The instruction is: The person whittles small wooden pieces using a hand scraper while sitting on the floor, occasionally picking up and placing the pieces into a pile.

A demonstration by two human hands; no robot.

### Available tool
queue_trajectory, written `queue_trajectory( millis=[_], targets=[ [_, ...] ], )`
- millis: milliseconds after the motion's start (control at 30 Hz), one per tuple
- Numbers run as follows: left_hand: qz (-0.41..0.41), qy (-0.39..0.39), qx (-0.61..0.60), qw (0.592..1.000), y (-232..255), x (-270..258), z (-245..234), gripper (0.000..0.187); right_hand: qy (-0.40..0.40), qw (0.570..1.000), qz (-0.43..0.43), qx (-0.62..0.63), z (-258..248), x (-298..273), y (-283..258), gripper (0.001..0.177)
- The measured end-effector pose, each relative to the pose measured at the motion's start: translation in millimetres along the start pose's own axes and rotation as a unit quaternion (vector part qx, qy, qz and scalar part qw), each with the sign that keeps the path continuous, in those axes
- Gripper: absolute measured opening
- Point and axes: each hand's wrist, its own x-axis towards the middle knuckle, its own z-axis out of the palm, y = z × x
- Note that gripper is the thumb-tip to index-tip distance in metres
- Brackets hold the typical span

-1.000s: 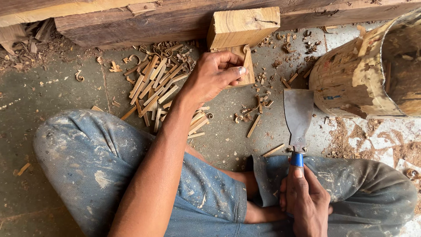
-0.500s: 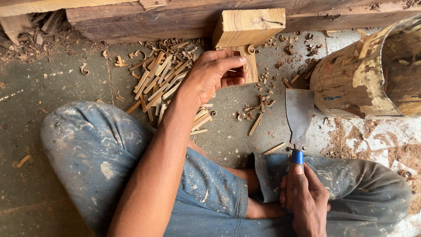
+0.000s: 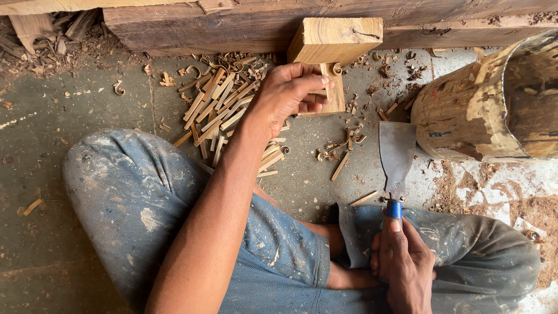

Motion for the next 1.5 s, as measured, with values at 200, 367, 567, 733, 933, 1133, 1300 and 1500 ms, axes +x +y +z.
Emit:
queue_trajectory(
  millis=[200, 367, 567, 733, 933, 1133, 1300, 1500],
  targets=[
    [0.089, 0.037, 0.168, 0.981, -10.8, 12.3, -2.0, 0.023, -0.007, 1.000, -0.007, 0.000, -0.6, 0.0, 0.6, 0.047],
    [0.221, 0.017, 0.194, 0.956, -12.6, 13.6, 1.4, 0.020, -0.004, 1.000, -0.008, 0.000, 0.3, 0.6, -0.5, 0.047],
    [0.141, 0.019, 0.148, 0.979, -4.8, 9.3, 5.9, 0.041, -0.002, 1.000, -0.004, -0.023, 0.5, -0.9, -3.9, 0.047],
    [0.125, 0.062, 0.166, 0.976, -11.4, 16.7, 0.8, 0.023, -0.006, 0.999, -0.014, -0.048, 0.0, -1.1, -5.2, 0.047],
    [0.158, 0.180, 0.227, 0.944, -30.2, 30.4, -7.1, 0.016, -0.014, 0.999, -0.015, -0.030, -0.5, -0.6, -3.5, 0.047],
    [0.163, 0.254, 0.371, 0.878, -34.4, 26.5, -12.1, 0.017, -0.023, 0.999, -0.021, -0.024, 0.2, -2.1, -4.4, 0.047],
    [0.150, 0.248, 0.426, 0.857, -29.7, 17.8, -17.7, 0.007, -0.020, 0.999, -0.025, -0.021, -1.1, -2.5, -2.8, 0.047],
    [0.079, 0.223, 0.407, 0.882, -28.1, 12.1, -14.5, 0.003, -0.020, 0.999, -0.022, -0.017, 0.7, -2.9, -5.5, 0.048]
  ],
)
